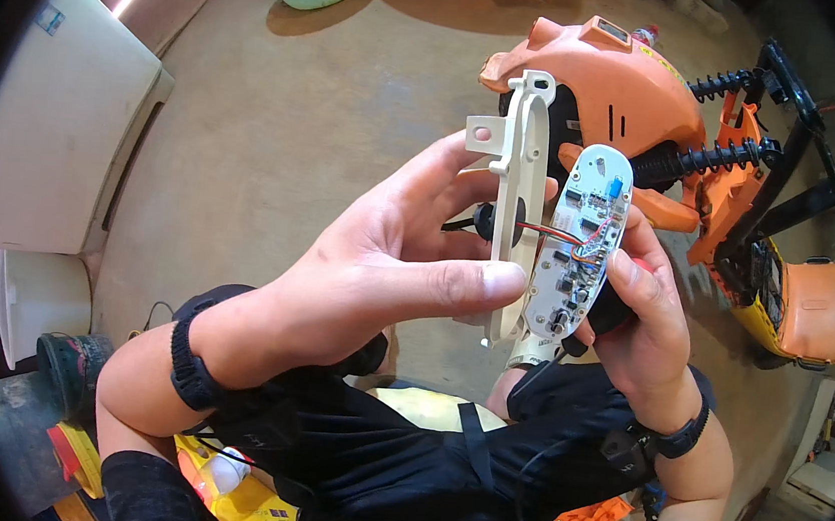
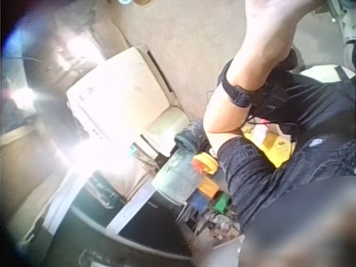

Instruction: Using a screwdriver to disassemble and inspect the digital dashboard/display unit of an electric scooter.

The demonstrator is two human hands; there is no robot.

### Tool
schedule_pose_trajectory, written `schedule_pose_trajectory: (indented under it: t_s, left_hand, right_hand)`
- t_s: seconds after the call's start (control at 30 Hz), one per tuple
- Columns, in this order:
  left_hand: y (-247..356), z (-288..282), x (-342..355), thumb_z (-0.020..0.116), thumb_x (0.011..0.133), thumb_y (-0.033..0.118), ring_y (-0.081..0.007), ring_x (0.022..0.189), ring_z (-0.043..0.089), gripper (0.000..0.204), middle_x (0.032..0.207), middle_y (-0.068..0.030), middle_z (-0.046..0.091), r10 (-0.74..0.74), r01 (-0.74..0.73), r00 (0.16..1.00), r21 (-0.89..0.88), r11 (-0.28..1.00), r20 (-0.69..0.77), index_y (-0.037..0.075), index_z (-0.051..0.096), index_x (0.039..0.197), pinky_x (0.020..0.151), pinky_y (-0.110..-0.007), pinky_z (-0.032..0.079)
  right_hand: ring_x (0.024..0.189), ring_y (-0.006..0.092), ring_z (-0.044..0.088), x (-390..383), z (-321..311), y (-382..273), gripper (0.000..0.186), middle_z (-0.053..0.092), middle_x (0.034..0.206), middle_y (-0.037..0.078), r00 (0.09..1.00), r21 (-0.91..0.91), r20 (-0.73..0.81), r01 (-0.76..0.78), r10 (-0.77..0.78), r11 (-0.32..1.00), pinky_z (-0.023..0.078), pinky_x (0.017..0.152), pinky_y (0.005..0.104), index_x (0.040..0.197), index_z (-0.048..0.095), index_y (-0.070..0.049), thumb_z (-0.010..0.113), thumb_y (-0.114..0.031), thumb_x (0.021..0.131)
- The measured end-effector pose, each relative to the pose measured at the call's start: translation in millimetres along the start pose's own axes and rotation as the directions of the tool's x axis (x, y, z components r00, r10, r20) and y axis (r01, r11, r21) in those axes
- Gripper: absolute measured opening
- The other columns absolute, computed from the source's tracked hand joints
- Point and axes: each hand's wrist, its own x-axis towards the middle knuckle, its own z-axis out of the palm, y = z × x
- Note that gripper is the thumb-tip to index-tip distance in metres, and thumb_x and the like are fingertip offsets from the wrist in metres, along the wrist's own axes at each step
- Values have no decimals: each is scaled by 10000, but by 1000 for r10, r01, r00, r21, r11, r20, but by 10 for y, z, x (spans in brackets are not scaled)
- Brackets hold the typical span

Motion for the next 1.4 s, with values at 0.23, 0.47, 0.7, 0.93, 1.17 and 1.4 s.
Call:
schedule_pose_trajectory:
  t_s: [0.23, 0.47, 0.7, 0.93, 1.17, 1.4]
  left_hand:
    - [16, 32, -20, 789, 863, 192, -312, 1385, 502, 898, 1534, -188, 445, 24, -22, 999, -49, 999, 40, -9, 257, 1557, 1139, -465, 432]
    - [44, 27, -21, 790, 860, 182, -311, 1374, 515, 897, 1527, -186, 454, -19, 21, 999, -43, 999, 44, -11, 257, 1556, 1144, -467, 427]
    - [21, 26, -11, 792, 854, 177, -310, 1365, 524, 896, 1524, -191, 458, 11, -8, 999, -47, 999, 50, -9, 261, 1552, 1133, -470, 442]
    - [28, 24, -22, 792, 853, 172, -314, 1356, 533, 893, 1520, -189, 465, 1, 1, 999, -37, 999, 49, -4, 263, 1551, 1120, -474, 459]
    - [25, 29, -1, 802, 849, 192, -321, 1362, 530, 921, 1531, -193, 453, 6, -5, 999, -16, 1000, 50, -5, 249, 1558, 1120, -474, 460]
    - [28, 31, -4, 804, 855, 212, -331, 1377, 518, 943, 1563, -212, 419, 36, -35, 998, -19, 999, 46, 5, 230, 1575, 1123, -468, 461]
  right_hand:
    - [698, 82, 567, -1, 27, 5, 472, 534, 1492, 181, 1000, 45, 13, 27, -28, 999, 443, 569, 219, 1419, 484, -30, 586, -252, 1015]
    - [737, 80, 597, -4, 31, -26, 455, 586, 1426, 159, 1000, 13, -5, 13, -13, 1000, 450, 564, 214, 1407, 498, -31, 576, -267, 1026]
    - [743, 82, 603, -3, 16, 2, 442, 619, 1368, 139, 1000, 45, 4, 23, -23, 999, 455, 567, 216, 1397, 508, -32, 569, -272, 1031]
    - [745, 83, 606, -9, 14, -10, 441, 609, 1396, 153, 999, 45, 26, 19, -21, 999, 454, 567, 212, 1392, 507, -30, 567, -272, 1029]
    - [736, 83, 611, -15, 72, -51, 464, 596, 1412, 154, 1000, 27, -10, 13, -13, 1000, 453, 565, 211, 1404, 499, -34, 555, -295, 1026]
    - [675, 85, 563, -33, 14, -32, 530, 643, 1275, 128, 998, 80, 64, 10, -15, 997, 425, 548, 214, 1441, 456, -34, 573, -318, 1009]
